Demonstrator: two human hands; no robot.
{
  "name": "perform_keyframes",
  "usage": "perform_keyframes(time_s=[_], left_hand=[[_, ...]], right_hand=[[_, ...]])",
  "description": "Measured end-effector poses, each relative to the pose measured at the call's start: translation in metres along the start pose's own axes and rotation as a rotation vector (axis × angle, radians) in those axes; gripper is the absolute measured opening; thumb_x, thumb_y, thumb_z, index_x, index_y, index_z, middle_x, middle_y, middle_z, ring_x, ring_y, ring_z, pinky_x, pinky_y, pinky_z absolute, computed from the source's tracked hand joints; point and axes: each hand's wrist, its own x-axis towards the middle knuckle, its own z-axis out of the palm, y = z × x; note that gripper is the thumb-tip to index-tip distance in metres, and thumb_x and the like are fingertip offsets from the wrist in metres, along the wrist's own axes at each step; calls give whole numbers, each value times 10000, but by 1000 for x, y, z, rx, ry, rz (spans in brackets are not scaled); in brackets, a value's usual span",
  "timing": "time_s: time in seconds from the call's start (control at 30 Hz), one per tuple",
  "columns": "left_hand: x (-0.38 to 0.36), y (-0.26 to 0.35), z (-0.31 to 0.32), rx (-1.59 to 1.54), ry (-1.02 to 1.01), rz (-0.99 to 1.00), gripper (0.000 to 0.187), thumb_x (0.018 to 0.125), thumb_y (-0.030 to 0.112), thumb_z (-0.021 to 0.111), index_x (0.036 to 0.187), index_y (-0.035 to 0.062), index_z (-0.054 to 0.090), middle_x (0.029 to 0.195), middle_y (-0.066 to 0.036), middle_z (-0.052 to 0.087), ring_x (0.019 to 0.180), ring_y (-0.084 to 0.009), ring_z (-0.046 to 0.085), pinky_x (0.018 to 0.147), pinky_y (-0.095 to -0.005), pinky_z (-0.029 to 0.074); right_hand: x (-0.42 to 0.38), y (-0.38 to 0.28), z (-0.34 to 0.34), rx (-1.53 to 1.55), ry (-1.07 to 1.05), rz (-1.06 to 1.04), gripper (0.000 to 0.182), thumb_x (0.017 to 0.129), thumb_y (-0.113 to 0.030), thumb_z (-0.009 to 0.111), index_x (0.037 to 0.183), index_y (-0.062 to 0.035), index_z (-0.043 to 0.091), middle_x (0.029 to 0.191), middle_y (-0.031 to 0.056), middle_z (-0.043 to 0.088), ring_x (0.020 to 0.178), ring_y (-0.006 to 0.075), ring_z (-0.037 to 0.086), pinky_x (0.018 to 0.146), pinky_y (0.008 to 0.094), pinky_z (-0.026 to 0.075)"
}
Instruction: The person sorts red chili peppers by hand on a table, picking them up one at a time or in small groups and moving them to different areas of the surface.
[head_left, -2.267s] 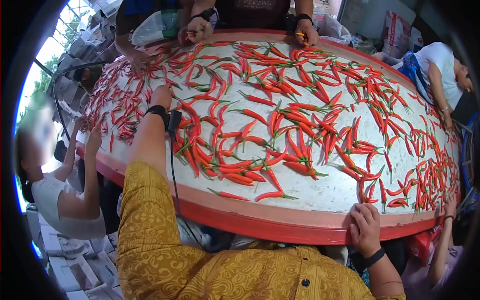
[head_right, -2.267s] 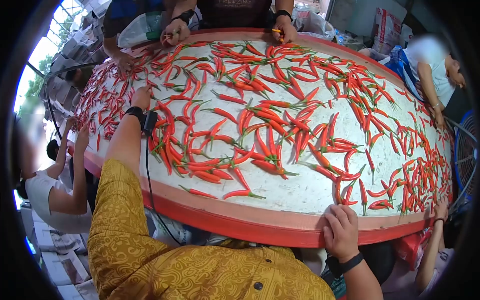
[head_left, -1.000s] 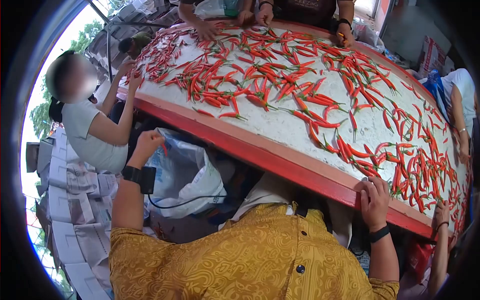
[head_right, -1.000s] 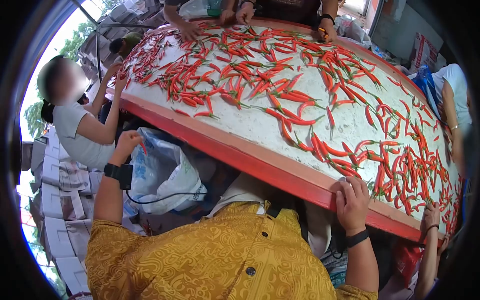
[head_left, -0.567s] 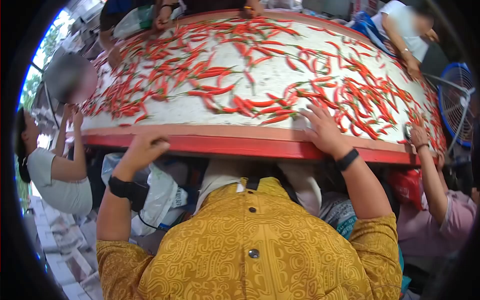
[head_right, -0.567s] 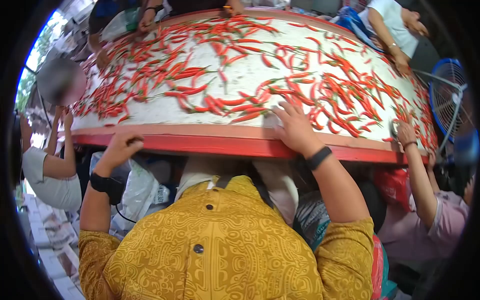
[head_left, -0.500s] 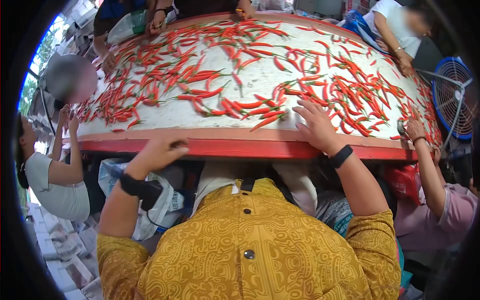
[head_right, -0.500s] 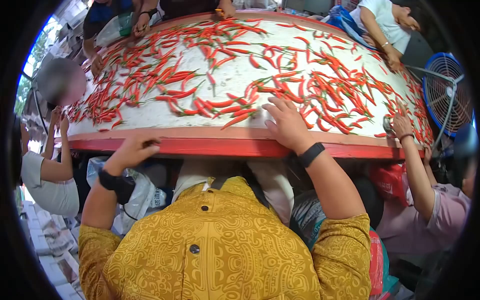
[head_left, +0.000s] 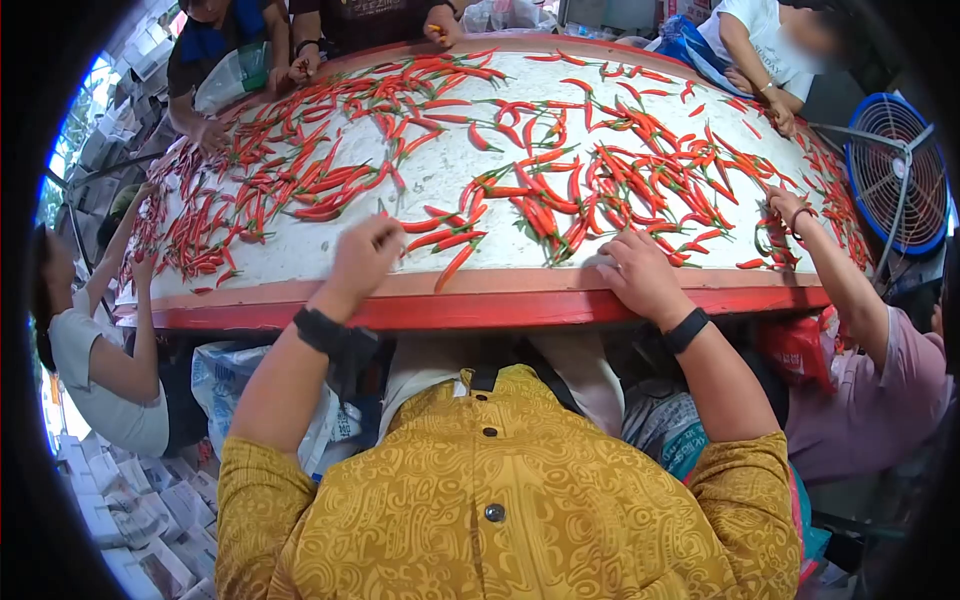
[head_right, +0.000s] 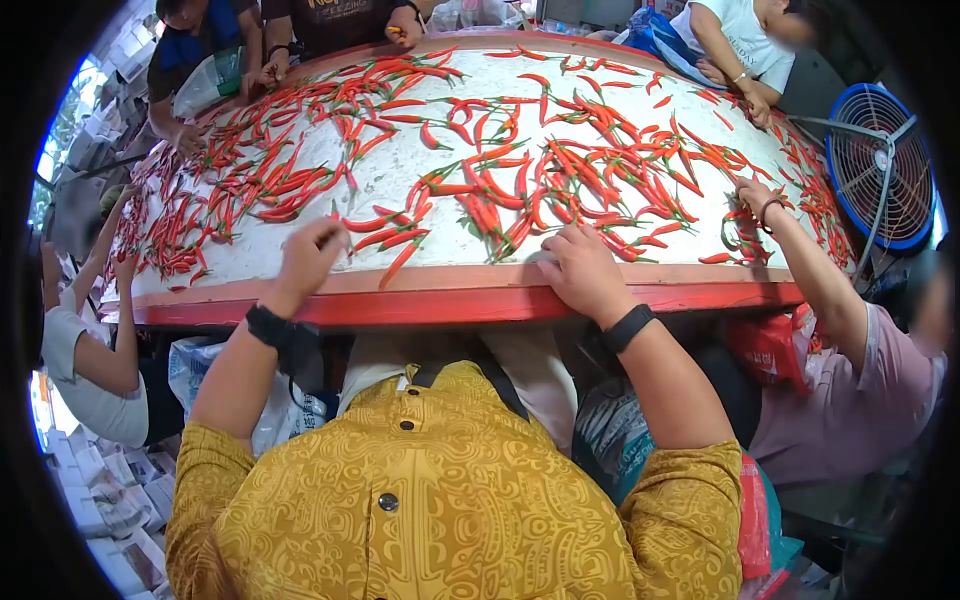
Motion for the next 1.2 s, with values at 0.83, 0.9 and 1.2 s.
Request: perform_keyframes(time_s=[0.83, 0.9, 1.2], left_hand=[[17, 128, 185, 277, 83, 684, 182, 797, 181, 659, 920, 48, 647, 921, -115, 599, 890, -291, 580, 790, -395, 461], [24, 132, 187, 327, 259, 733, 174, 796, 175, 665, 915, 49, 649, 937, -113, 601, 879, -285, 586, 766, -389, 471], [159, 57, 60, 291, 563, 83, 218, 808, 237, 617, 926, 57, 658, 954, -164, 654, 913, -332, 619, 805, -421, 476]], right_hand=[[-37, 137, -64, -29, -14, 23, 254, 800, -183, 626, 1022, -60, 618, 1038, 137, 594, 1021, 328, 527, 853, 417, 458], [-44, 132, -76, 60, -190, 95, 255, 786, -173, 640, 1013, -60, 620, 1039, 132, 595, 1009, 330, 530, 847, 417, 458], [-91, 148, -50, 52, 182, -135, 163, 776, -83, 601, 932, -34, 598, 1001, 122, 597, 914, 319, 542, 822, 407, 448]])
